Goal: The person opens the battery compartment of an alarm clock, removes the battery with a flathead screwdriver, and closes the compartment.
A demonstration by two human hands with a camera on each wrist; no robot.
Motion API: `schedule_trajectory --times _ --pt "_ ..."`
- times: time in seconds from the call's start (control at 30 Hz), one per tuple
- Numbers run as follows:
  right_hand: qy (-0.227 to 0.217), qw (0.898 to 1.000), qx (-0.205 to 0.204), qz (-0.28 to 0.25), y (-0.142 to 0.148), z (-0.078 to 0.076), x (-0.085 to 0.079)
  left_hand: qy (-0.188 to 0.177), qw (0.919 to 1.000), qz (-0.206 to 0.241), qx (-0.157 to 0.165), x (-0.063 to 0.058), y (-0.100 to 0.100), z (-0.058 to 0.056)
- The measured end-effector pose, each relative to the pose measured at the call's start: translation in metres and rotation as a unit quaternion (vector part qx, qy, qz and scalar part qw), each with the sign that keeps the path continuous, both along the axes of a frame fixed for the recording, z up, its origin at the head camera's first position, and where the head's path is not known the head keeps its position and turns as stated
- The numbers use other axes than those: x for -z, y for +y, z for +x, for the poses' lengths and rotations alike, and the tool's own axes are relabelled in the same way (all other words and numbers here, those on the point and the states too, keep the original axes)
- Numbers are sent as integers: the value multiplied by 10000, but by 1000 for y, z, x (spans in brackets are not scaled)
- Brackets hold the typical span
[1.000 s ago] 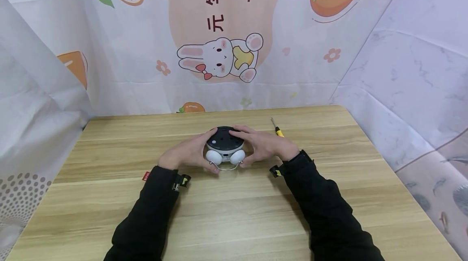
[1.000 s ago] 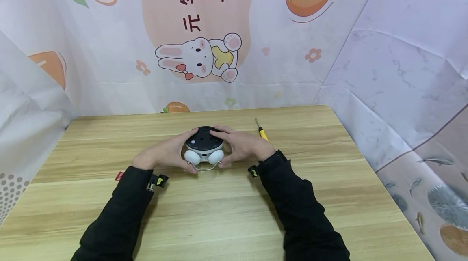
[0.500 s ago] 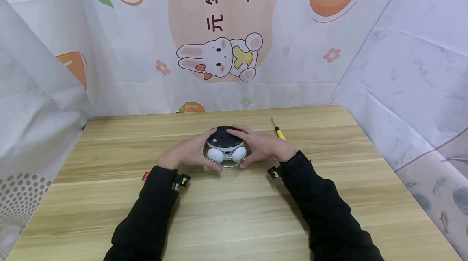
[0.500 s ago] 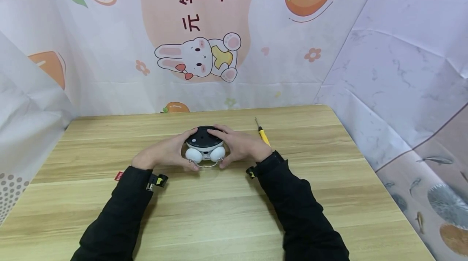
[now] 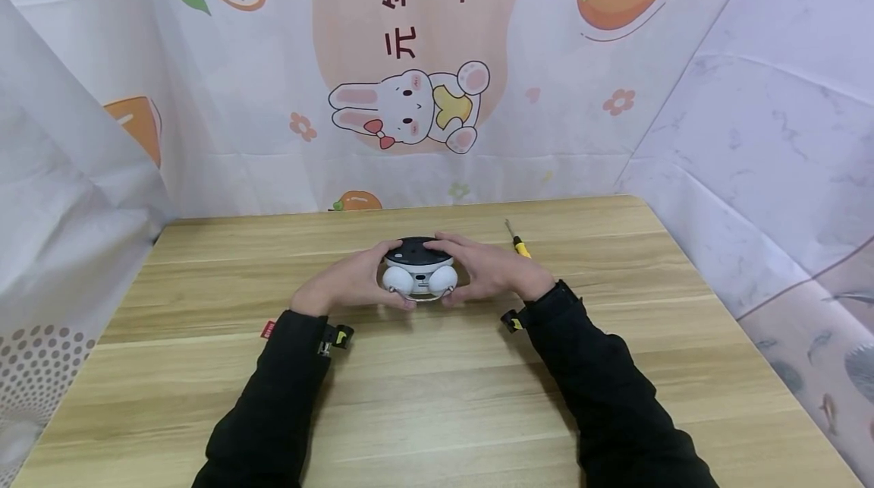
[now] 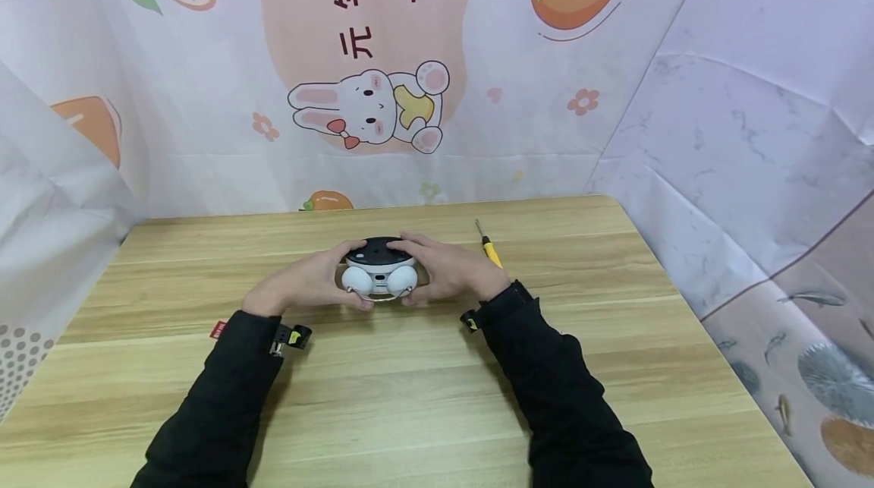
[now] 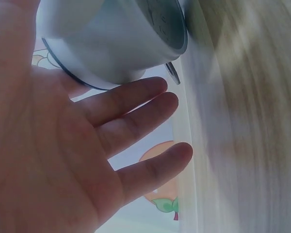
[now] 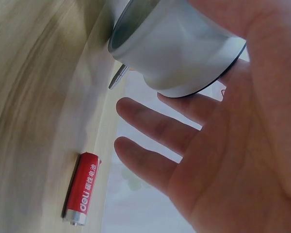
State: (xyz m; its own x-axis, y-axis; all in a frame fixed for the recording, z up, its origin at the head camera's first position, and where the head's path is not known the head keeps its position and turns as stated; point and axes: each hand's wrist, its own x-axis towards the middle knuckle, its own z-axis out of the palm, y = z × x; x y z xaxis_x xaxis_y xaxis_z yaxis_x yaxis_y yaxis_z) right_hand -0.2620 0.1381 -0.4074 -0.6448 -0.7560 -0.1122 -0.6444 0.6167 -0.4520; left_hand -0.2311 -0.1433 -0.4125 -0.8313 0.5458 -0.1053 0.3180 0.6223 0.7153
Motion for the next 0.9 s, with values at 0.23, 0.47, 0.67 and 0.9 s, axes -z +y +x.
schedule_trajectory --times 0.23,0.47,0.67,0.9 --pt "4 10000 -32 -70 1 -1 1 21 9999 -56 -95 1 3 -2" --pt "-78 9999 -41 -126 1 -2 1 51 9996 -38 -261 1 4 -1" --pt "-276 9984 15 -491 1 -2 0 198 9996 87 -176 0 2 -1" --pt "-394 9980 100 -491 -1 -1 -2 665 9977 -33 -146 -3 3 -1"
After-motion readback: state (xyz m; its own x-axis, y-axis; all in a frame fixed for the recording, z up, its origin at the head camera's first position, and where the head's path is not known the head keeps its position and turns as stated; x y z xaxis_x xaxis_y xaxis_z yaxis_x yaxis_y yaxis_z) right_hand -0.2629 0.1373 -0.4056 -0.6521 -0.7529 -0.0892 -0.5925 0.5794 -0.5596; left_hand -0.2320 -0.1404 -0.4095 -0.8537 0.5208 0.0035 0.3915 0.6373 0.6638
